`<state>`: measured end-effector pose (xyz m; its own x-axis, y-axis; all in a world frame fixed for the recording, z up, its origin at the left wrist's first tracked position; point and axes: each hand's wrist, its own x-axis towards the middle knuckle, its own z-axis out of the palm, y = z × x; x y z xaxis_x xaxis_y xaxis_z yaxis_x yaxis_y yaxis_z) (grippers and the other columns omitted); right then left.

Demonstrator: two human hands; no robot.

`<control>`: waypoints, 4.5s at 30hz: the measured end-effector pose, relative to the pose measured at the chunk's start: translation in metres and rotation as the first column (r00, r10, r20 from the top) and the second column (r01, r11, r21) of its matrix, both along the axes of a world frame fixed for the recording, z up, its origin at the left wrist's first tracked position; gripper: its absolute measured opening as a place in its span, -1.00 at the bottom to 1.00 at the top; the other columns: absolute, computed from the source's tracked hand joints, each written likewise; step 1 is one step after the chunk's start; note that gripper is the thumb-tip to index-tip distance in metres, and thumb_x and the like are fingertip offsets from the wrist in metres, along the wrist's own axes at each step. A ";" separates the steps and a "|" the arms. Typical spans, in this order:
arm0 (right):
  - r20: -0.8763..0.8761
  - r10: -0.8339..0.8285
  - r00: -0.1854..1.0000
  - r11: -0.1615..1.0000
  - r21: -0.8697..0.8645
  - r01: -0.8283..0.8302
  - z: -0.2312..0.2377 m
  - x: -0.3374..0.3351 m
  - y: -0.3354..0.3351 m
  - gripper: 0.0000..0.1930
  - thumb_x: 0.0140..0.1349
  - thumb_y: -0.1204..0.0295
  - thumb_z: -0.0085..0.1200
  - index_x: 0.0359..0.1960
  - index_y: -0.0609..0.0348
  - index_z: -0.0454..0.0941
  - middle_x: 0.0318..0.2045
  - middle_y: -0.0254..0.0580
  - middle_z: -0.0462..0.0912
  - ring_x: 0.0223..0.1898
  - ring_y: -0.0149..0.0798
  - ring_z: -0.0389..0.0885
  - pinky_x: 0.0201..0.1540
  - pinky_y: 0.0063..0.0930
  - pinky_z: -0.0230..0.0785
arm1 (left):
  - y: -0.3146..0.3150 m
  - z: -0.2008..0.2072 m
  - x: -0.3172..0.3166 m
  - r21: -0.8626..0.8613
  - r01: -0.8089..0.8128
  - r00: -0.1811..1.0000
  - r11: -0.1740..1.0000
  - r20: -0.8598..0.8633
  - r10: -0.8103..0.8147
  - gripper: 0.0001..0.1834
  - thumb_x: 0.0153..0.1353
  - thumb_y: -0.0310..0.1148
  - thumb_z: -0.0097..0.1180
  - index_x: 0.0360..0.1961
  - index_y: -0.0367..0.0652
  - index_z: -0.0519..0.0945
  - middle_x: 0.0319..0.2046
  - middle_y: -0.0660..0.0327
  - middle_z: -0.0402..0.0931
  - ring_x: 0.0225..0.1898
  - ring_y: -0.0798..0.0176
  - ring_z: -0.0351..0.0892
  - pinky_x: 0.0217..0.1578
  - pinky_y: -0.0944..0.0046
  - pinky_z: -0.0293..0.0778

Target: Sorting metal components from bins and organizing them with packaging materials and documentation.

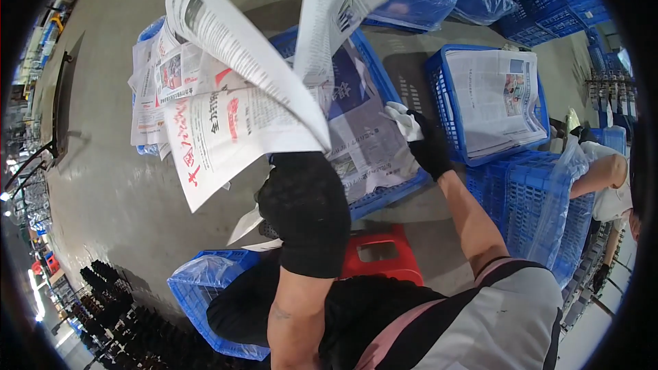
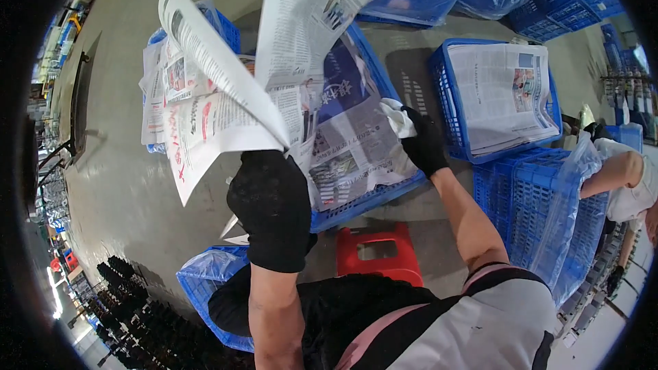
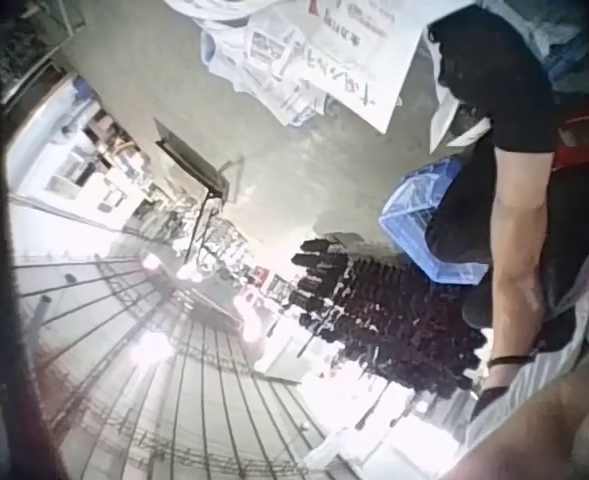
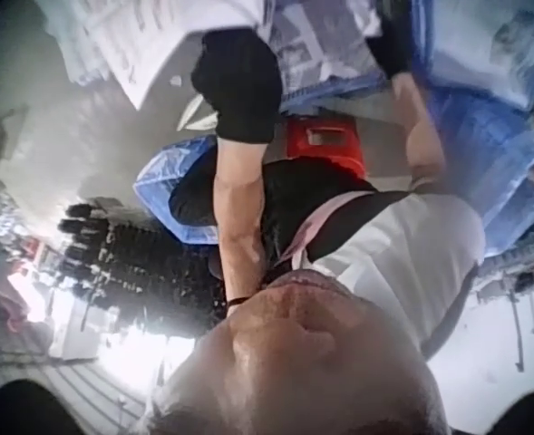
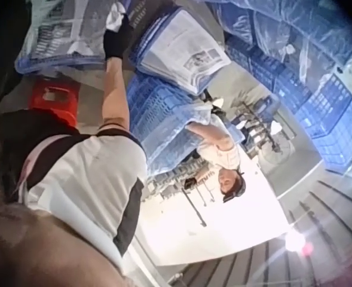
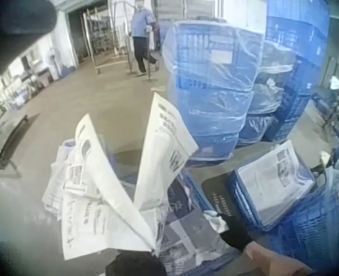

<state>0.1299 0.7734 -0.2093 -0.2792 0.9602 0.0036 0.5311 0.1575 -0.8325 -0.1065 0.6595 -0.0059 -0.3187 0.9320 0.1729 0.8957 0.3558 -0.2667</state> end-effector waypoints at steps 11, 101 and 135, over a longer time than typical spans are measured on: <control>0.186 0.021 0.982 0.992 0.118 -0.043 0.018 0.039 -0.022 -0.53 0.03 0.41 0.24 0.06 0.04 0.57 -0.19 0.02 0.68 -0.11 0.05 0.66 -0.05 -0.23 0.50 | 0.015 0.107 0.021 0.007 0.083 0.953 0.996 -0.293 -0.078 -0.77 0.13 -0.38 0.02 -0.18 -0.19 0.53 -0.61 0.24 0.37 -0.51 0.24 0.50 -0.51 0.19 0.37; 0.583 0.473 0.661 0.686 0.229 -0.691 -0.075 -0.165 -0.124 -0.34 0.17 -0.01 0.05 0.35 -0.27 0.33 0.41 0.10 0.12 0.39 0.30 0.02 0.24 0.37 -0.08 | -0.485 -0.010 -0.103 0.095 -0.931 0.129 0.351 0.989 0.076 -0.59 0.36 -0.32 0.06 0.15 -0.31 0.43 -0.11 0.10 0.51 -0.14 0.25 0.51 -0.10 0.27 0.42; -0.671 0.683 0.287 0.194 -0.212 -0.958 0.164 -0.213 -0.222 -0.06 0.16 0.19 0.27 0.46 0.09 -0.07 0.26 0.15 0.32 0.24 0.06 0.38 0.20 -0.16 0.33 | -0.330 -0.009 -0.083 0.289 -0.863 0.080 0.414 0.888 -0.453 -0.53 0.50 -0.21 -0.24 0.26 -0.31 0.33 0.12 -0.05 0.46 0.07 0.19 0.48 0.05 0.23 0.42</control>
